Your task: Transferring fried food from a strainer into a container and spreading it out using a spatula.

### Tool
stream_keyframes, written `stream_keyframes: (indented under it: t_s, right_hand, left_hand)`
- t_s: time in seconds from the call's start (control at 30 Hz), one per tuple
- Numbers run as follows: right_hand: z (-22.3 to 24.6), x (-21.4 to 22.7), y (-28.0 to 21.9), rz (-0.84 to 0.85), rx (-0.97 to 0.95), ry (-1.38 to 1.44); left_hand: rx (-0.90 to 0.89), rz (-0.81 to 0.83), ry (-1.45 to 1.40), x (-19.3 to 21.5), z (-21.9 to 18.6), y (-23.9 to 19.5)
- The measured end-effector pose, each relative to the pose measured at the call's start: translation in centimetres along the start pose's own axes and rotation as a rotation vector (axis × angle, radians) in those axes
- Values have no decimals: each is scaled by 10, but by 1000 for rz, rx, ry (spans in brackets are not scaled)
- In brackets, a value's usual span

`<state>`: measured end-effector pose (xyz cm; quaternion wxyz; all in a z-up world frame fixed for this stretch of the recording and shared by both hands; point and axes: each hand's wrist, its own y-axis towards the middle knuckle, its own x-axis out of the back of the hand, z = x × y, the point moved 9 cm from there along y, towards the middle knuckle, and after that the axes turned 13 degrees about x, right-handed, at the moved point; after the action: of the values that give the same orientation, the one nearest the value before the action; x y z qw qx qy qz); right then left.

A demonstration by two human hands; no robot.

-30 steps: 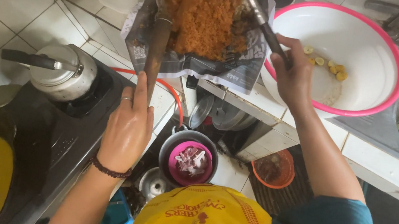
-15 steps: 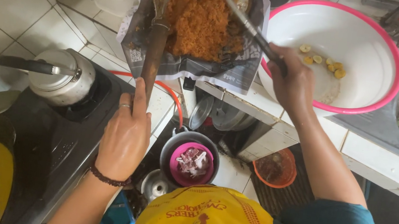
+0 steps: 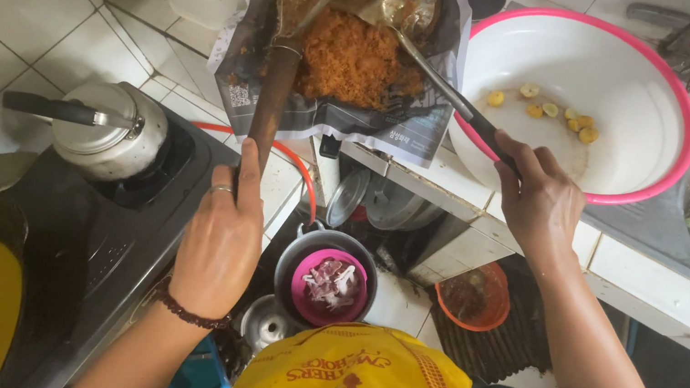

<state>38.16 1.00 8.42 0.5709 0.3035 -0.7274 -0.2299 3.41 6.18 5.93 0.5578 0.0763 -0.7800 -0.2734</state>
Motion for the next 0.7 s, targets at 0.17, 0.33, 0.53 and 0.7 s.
stream_keyframes:
  t_s: [0.17, 0.33, 0.53, 0.7]
  right_hand:
    - [0, 8, -5, 5, -19, -6]
    - [2, 16, -5, 2, -44, 24]
    - [-2, 10, -6, -2, -56, 51]
    - [2, 13, -6, 16, -105, 79]
  left_hand:
    - [-11, -24, 16, 7, -1, 0]
    - [-18, -51, 30, 12, -2, -2]
    - [-1, -92, 6, 22, -2, 0]
    - [26, -44, -150, 31, -1, 7]
